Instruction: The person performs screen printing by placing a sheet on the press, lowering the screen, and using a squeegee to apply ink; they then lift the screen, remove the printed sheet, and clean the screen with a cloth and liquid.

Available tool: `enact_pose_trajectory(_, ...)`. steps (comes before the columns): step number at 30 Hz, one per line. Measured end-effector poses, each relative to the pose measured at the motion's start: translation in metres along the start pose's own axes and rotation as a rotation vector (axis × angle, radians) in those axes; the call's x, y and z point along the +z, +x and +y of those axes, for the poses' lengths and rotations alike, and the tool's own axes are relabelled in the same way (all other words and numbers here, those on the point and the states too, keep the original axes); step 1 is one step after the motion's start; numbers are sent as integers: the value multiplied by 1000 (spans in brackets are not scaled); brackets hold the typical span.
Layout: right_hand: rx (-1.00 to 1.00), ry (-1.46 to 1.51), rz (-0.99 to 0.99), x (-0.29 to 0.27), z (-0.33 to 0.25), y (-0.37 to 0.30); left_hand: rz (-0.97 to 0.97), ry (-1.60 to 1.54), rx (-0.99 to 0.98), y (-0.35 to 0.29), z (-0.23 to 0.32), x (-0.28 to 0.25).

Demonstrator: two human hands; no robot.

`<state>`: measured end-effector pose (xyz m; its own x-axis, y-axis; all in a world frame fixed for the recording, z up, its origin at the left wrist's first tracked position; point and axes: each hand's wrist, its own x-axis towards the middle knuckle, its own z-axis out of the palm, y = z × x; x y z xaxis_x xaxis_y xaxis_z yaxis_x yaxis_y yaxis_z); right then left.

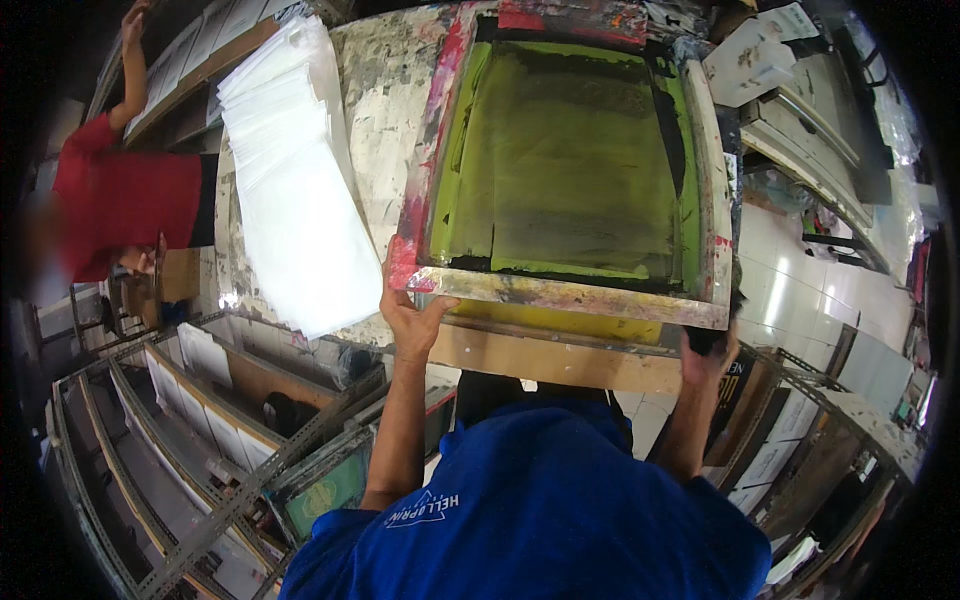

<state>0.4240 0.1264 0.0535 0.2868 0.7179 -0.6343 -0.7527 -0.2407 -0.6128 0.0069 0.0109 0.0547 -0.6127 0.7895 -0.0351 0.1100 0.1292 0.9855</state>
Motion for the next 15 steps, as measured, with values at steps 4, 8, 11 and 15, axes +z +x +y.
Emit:
enact_pose_trajectory(4,-545,-1484,75,-93,-47,4,-15,-48,73,-4,-19,5)
enact_pose_trajectory(8,-727,-1675,208,-48,-27,-32,-33,-44,46,-4,-34,8)
enact_pose_trajectory(11,-1002,-1840,27,-50,-12,-29,-23,-53,13,-8,-39,13)
enact_pose_trajectory(15,-1124,-2229,-23,-98,8,-12,-26,-40,14,-11,-54,12)
